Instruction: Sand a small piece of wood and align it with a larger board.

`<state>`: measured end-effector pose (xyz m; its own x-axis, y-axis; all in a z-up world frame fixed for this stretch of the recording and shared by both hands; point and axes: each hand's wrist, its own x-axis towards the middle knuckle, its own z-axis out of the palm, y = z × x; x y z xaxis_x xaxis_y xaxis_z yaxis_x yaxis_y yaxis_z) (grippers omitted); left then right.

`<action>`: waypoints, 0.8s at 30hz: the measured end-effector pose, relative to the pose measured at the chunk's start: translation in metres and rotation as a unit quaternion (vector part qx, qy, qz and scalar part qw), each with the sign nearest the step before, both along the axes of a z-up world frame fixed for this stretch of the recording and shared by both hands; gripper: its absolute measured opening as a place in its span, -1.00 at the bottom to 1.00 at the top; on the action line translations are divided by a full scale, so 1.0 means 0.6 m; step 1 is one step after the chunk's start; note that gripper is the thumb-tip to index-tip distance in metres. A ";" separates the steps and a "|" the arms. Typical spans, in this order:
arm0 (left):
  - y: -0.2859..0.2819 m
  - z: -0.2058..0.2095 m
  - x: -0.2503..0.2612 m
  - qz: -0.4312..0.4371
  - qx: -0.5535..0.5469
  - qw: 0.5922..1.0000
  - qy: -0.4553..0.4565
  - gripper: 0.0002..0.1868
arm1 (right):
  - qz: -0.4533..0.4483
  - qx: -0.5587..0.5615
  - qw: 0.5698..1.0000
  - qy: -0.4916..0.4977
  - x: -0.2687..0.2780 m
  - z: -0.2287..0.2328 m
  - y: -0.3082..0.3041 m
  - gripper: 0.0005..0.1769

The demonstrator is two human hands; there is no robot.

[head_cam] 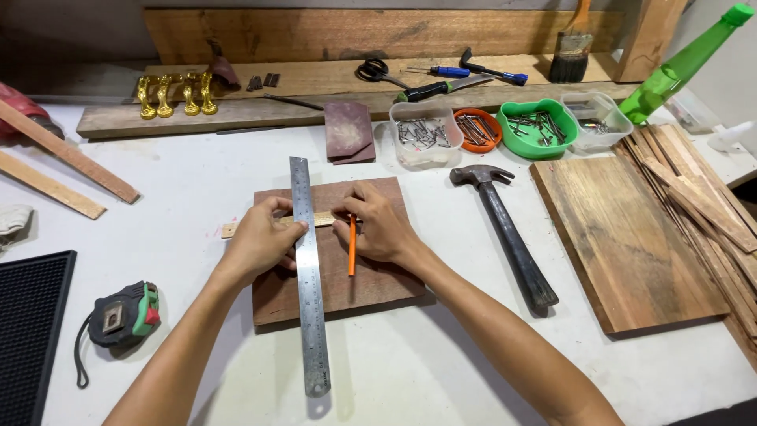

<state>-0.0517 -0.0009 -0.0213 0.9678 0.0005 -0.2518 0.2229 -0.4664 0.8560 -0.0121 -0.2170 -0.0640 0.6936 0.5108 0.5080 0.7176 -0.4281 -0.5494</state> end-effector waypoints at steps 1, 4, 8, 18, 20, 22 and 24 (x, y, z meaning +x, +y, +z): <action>-0.002 0.000 0.001 0.000 0.000 1.000 0.000 -0.46 | 0.000 0.000 1.000 0.000 0.002 -0.002 -0.002 -0.81; -0.004 -0.001 0.000 0.010 0.017 1.000 -0.001 -0.47 | 0.014 0.058 0.998 0.005 0.010 -0.013 -0.007 -0.87; -0.004 -0.005 0.002 0.010 0.007 1.000 0.004 -0.48 | 0.001 0.103 0.995 -0.015 0.034 -0.026 -0.011 -0.83; -0.001 -0.006 0.001 0.009 -0.019 1.000 0.004 -0.50 | -0.001 0.158 0.956 0.249 0.062 -0.035 0.028 -0.79; -0.001 -0.006 0.006 0.006 -0.013 1.000 0.013 -0.49 | 0.017 0.177 0.949 0.262 0.055 -0.022 0.027 -0.80; -0.002 -0.005 0.009 0.003 -0.008 1.000 0.021 -0.48 | 0.036 0.195 0.941 0.275 0.053 -0.018 0.026 -0.81; -0.002 -0.006 0.008 -0.015 -0.007 1.000 0.007 -0.44 | 0.033 0.159 0.959 0.231 0.054 -0.027 0.026 -0.81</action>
<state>-0.0469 -0.0022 -0.0247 0.9637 -0.0328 -0.2648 0.2204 -0.4613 0.8594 0.0206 -0.2014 -0.0801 0.8537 0.4315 0.2914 0.3853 -0.1470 -0.9110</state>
